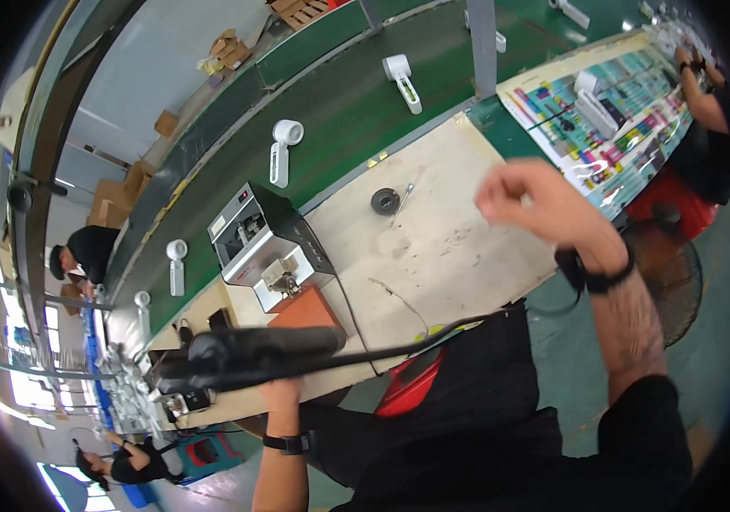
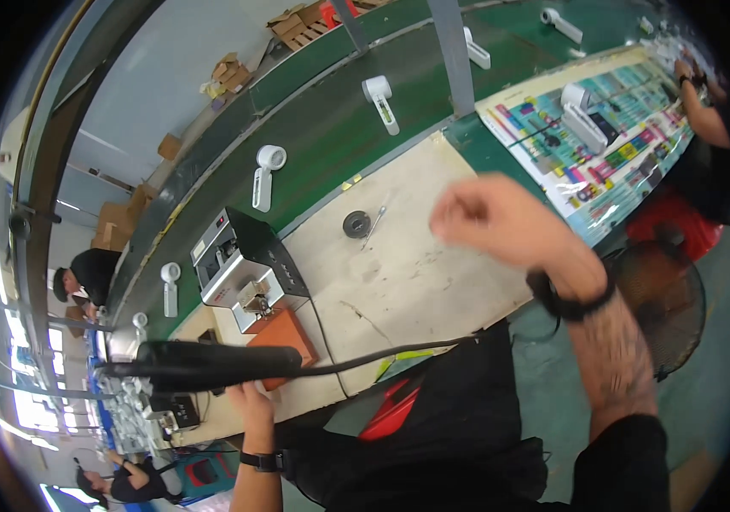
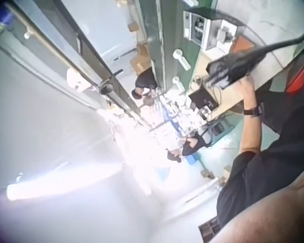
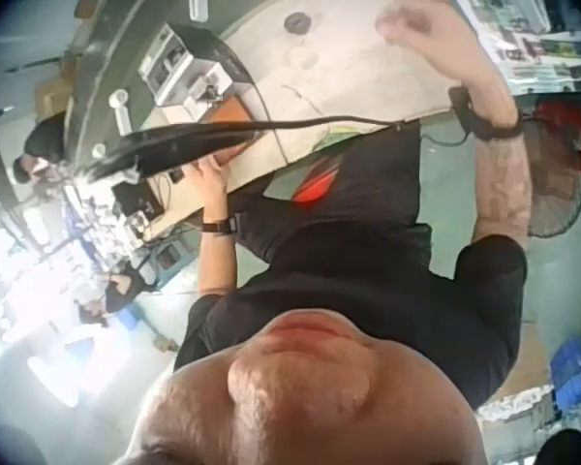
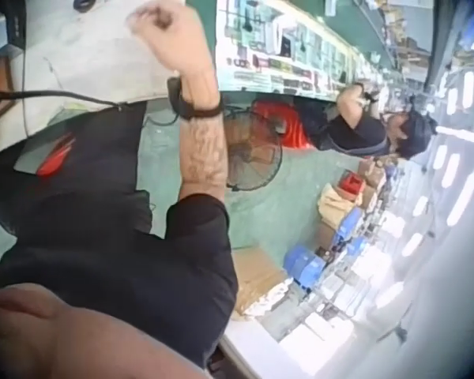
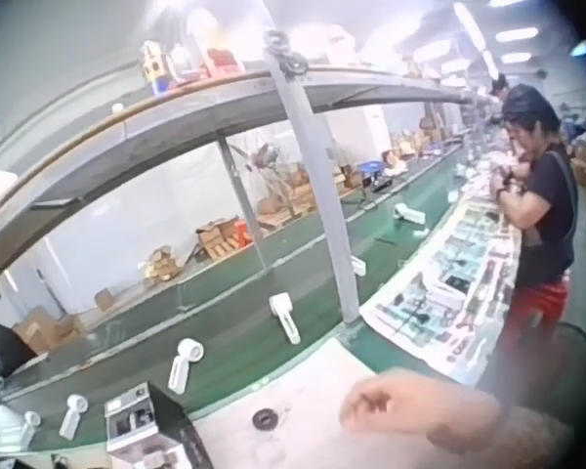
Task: Using an electric screwdriver and assembly jig to assemble components of small portable white fans on a manufacturing line.
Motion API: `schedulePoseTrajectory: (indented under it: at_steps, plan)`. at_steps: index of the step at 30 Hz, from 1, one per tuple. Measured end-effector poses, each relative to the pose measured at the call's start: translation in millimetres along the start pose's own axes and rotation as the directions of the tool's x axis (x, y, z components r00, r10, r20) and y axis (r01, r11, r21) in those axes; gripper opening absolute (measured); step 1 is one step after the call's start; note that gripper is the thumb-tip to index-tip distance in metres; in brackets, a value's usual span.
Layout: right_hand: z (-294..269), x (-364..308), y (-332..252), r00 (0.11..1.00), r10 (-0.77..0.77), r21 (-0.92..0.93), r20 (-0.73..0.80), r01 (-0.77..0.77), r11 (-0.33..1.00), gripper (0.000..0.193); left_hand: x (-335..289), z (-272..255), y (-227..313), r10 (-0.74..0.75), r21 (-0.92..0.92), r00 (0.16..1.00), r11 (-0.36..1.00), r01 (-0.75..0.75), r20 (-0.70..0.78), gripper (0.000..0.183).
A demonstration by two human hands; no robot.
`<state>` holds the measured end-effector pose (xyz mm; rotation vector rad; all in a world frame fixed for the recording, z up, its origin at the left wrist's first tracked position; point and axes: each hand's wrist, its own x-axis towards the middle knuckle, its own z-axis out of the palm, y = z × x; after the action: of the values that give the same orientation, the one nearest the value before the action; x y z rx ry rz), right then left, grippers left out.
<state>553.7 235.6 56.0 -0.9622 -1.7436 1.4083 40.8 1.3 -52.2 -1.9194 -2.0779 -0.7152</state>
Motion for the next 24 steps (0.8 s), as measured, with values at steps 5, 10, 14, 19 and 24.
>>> schedulePoseTrajectory:
  at_steps: [5, 10, 14, 19, 24]
  plan:
    - [-41, 117, 112, 1.000, -0.001, -0.611, -0.022, -0.012, 0.792, 0.021, 175, -61, 19, -0.244, -0.342, 0.967, 0.905, 0.254, 0.074, 0.022]
    - [-41, 163, 136, 0.996, 0.022, -0.625, 0.087, 0.037, 0.780, 0.020, 345, -34, 43, -0.084, -0.321, 0.829, 0.897, 0.305, 0.553, 0.028]
    - [-71, 171, 163, 0.989, 0.138, -0.248, 0.049, -0.122, 0.961, 0.020, 438, 56, 41, -0.123, 0.073, 0.658, 0.992, 0.103, 0.743, 0.029]
    - [-71, 191, 168, 0.993, 0.098, -0.258, 0.064, -0.079, 0.963, 0.018, 486, 162, 67, -0.314, 0.251, 0.246, 0.933, 0.257, 0.917, 0.058]
    - [-79, 204, 184, 0.998, 0.046, -0.351, 0.052, -0.025, 0.936, 0.019, 513, 202, 51, -0.354, 0.327, 0.211, 0.933, 0.153, 0.911, 0.059]
